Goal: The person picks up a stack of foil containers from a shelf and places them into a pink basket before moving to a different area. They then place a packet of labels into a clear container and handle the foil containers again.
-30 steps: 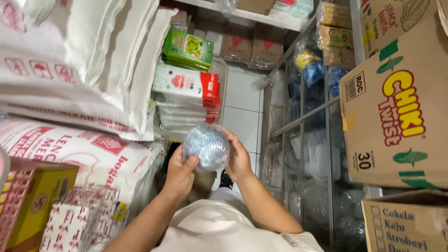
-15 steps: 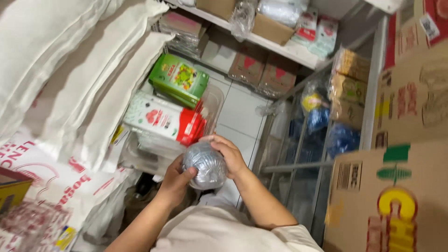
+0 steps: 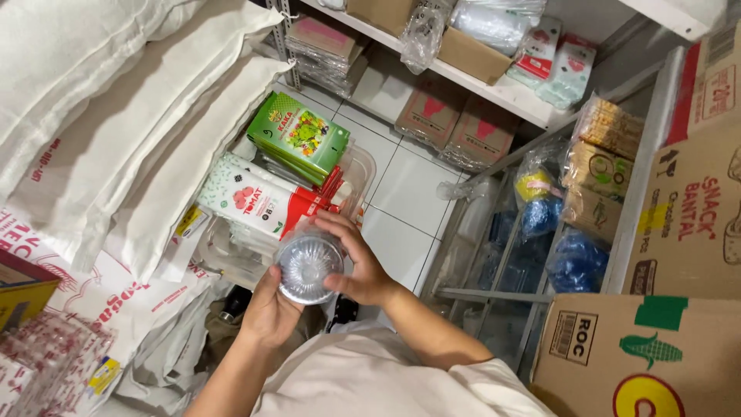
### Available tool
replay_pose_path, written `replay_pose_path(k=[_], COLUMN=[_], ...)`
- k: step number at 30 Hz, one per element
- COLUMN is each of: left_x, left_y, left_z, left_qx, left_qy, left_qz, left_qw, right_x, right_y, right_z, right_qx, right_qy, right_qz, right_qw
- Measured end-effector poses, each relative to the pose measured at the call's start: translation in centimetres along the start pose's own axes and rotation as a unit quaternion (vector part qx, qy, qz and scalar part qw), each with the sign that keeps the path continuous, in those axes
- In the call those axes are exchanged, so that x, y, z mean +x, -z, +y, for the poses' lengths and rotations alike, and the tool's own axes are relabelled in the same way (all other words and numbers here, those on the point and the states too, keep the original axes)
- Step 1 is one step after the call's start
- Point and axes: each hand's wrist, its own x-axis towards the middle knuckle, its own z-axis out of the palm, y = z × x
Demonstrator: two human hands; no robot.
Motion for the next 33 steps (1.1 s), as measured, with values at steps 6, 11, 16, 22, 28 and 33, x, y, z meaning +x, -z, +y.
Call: replay_pose_path(k=[6,11,16,22,28,33], left_x=[-1.9,-3.5,-2.0,6.5,21.5,30.6], left_y=[1.4,4.9,4.7,1.9,-4.0,-12.5], left_z=[-0.7,-1.2,-1.5,-3.4,-3.4,-4.5], left_qx=[-0.021,-0.044,-0.035,-0.071,-0.014,0.054], left_qy=[-0.004,0.031,0.021,0.008,0.044,0.106], left_qz=[0.102,0.103,0.112,0.111,0.045,0.007], left_qw=[0.995,0.993,0.993,0.991,0.998,0.993], right_x=[-0.1,-0.6,-0.2,3.4,9.3,11.8], right_y=[-1.6,-2.6,-2.0,3.6,14.2,24.4], right_z=[-1.2,1.2,3.6,8.9,15.4,17.8], right_qx=[-0.089,-0.076,-0.029,0.007,0.107,0.13], right_qy=[0.108,0.068,0.137,0.153,0.04,0.007], right_qz=[-0.099,-0.156,-0.136,-0.085,-0.005,0.045], right_qw=[0.985,0.982,0.981,0.985,0.993,0.991])
